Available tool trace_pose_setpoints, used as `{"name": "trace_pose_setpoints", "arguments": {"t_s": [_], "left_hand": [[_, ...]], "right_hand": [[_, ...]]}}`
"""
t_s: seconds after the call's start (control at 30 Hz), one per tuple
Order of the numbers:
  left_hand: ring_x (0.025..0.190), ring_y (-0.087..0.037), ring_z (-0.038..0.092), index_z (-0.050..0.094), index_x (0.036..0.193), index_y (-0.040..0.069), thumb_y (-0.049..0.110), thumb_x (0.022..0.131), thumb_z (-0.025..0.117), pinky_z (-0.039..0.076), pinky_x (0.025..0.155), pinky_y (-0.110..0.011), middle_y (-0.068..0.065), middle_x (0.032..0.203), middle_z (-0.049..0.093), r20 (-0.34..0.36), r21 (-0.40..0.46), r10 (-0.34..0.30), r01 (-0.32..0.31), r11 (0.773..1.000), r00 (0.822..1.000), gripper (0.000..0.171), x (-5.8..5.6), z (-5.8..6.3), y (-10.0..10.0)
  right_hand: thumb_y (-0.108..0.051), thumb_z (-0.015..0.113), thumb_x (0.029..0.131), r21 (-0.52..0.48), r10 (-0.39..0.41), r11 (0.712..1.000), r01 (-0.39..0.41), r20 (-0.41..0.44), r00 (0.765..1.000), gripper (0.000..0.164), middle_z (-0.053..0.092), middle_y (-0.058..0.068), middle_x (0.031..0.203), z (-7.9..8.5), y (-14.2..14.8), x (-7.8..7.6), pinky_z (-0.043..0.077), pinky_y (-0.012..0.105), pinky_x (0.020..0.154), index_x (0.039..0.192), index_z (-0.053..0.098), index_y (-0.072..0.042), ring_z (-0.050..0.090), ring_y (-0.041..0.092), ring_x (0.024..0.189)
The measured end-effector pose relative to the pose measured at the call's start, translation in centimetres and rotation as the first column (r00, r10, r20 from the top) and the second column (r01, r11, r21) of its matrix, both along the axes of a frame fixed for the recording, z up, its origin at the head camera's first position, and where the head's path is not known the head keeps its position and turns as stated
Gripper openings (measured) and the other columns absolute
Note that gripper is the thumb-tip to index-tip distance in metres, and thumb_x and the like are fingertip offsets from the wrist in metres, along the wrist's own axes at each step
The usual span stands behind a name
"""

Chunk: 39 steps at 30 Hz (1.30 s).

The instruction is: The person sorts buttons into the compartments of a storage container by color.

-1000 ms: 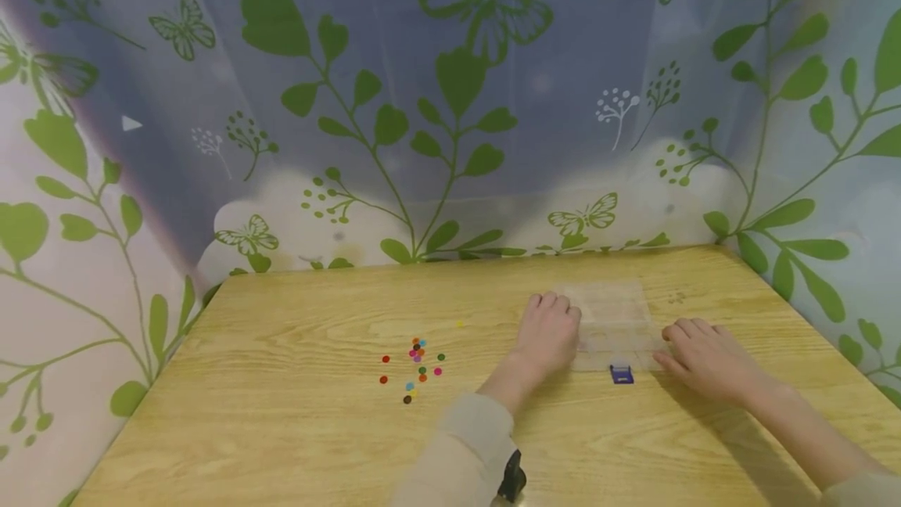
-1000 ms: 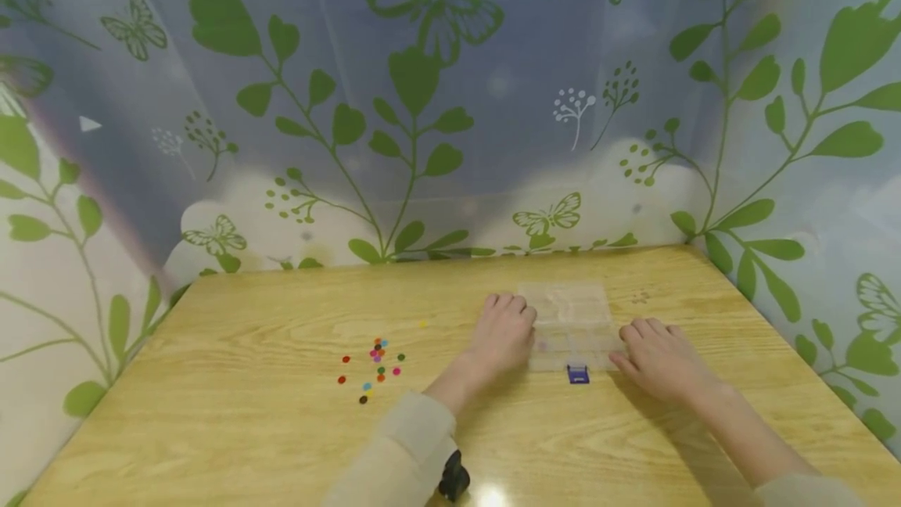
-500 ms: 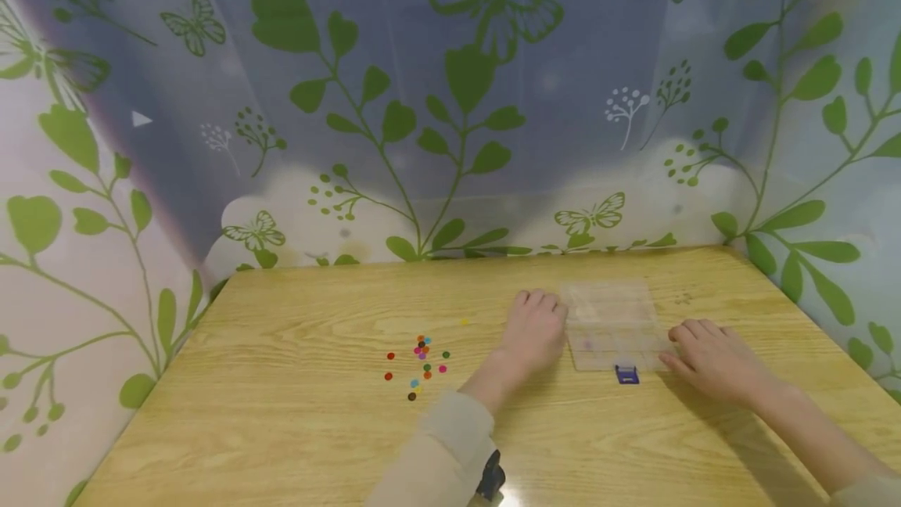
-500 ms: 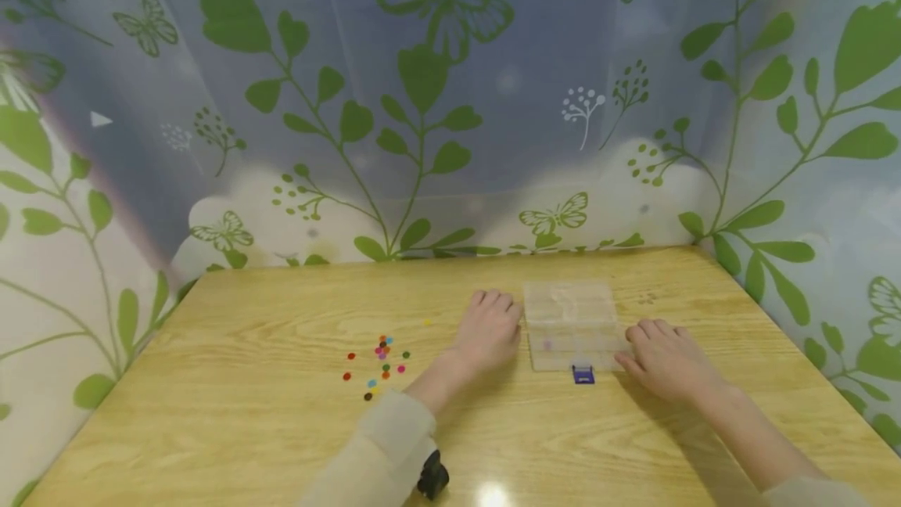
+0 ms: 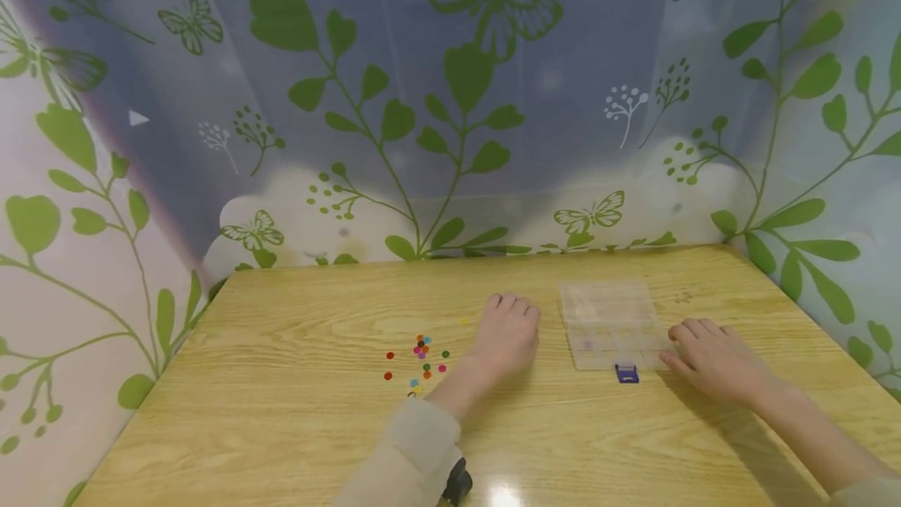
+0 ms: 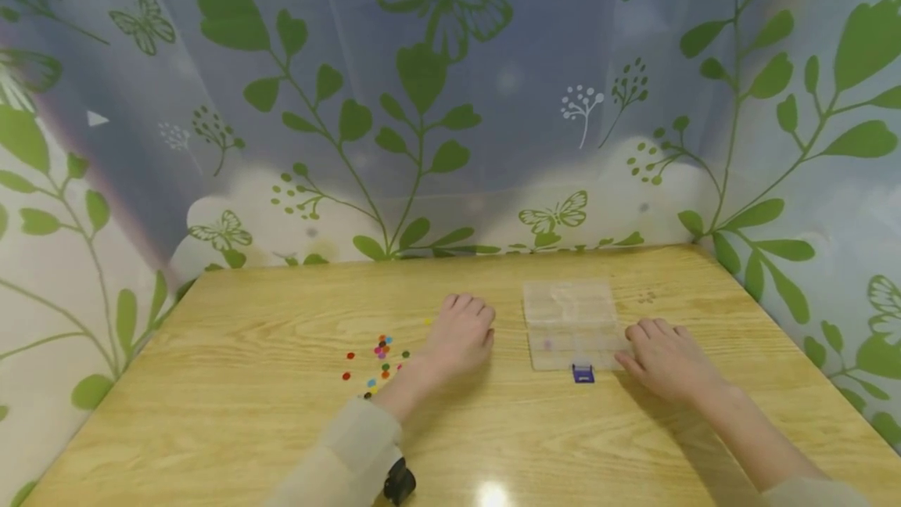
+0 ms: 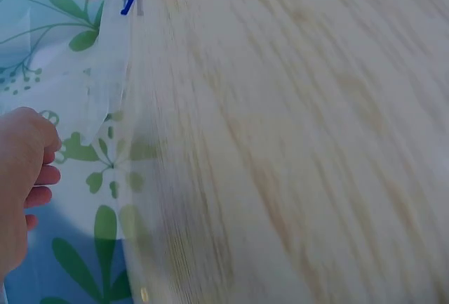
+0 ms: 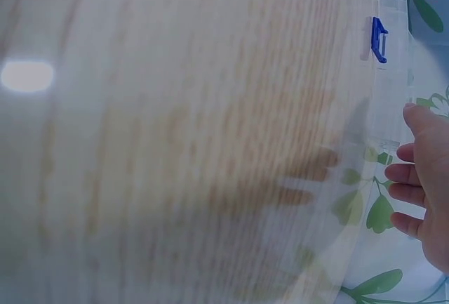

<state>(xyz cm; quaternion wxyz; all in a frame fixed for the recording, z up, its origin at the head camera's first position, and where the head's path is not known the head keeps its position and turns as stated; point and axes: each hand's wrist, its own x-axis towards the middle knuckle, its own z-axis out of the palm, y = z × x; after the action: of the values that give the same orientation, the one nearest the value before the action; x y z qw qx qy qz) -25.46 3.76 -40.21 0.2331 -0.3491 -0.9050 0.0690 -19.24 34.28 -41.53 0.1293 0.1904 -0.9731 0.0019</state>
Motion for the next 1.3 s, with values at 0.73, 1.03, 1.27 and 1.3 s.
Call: {"name": "trace_pose_setpoints", "arguments": {"t_s": [0.73, 1.03, 1.27, 1.3], "left_hand": [[0.091, -0.018, 0.054, 0.065, 0.097, 0.011, 0.024, 0.087, 0.059, 0.039, 0.085, -0.033, 0.0, 0.091, 0.062, 0.006, 0.073, 0.02, -0.02, 0.997, 1.0, 0.017, 0.1, 0.4, -5.9], [0.087, -0.02, 0.055, 0.065, 0.095, 0.008, 0.022, 0.084, 0.063, 0.042, 0.081, -0.033, -0.003, 0.089, 0.062, -0.035, 0.06, 0.022, -0.02, 0.998, 0.999, 0.018, -0.3, 0.5, -8.3], [0.086, -0.02, 0.055, 0.065, 0.093, 0.007, 0.014, 0.082, 0.061, 0.043, 0.08, -0.034, -0.004, 0.086, 0.062, -0.051, 0.054, 0.007, -0.005, 0.999, 0.999, 0.014, -0.1, 0.3, -9.9], [0.085, -0.02, 0.055, 0.065, 0.093, 0.006, 0.013, 0.082, 0.061, 0.043, 0.08, -0.034, -0.004, 0.085, 0.062, -0.047, 0.056, 0.005, -0.002, 0.998, 0.999, 0.013, -0.1, 0.3, -10.1]], "right_hand": [[-0.025, 0.064, 0.086, 0.011, 0.026, 1.0, -0.025, -0.032, 0.999, 0.029, 0.056, 0.012, 0.094, -0.2, 0.2, -0.2, 0.043, 0.051, 0.072, 0.101, 0.057, -0.001, 0.054, 0.037, 0.092], [-0.024, 0.064, 0.086, 0.014, 0.036, 0.999, -0.035, -0.039, 0.999, 0.029, 0.056, 0.012, 0.093, -0.2, 0.2, -0.2, 0.044, 0.051, 0.072, 0.1, 0.057, 0.0, 0.055, 0.037, 0.091], [-0.025, 0.064, 0.086, 0.012, 0.029, 1.0, -0.028, -0.032, 0.999, 0.031, 0.057, 0.014, 0.094, -0.2, 0.2, -0.2, 0.044, 0.052, 0.073, 0.101, 0.057, 0.001, 0.055, 0.038, 0.092], [-0.025, 0.064, 0.086, 0.011, 0.029, 1.0, -0.029, -0.031, 0.999, 0.031, 0.057, 0.014, 0.094, -0.2, 0.2, -0.3, 0.044, 0.052, 0.073, 0.101, 0.057, 0.001, 0.054, 0.038, 0.092]]}}
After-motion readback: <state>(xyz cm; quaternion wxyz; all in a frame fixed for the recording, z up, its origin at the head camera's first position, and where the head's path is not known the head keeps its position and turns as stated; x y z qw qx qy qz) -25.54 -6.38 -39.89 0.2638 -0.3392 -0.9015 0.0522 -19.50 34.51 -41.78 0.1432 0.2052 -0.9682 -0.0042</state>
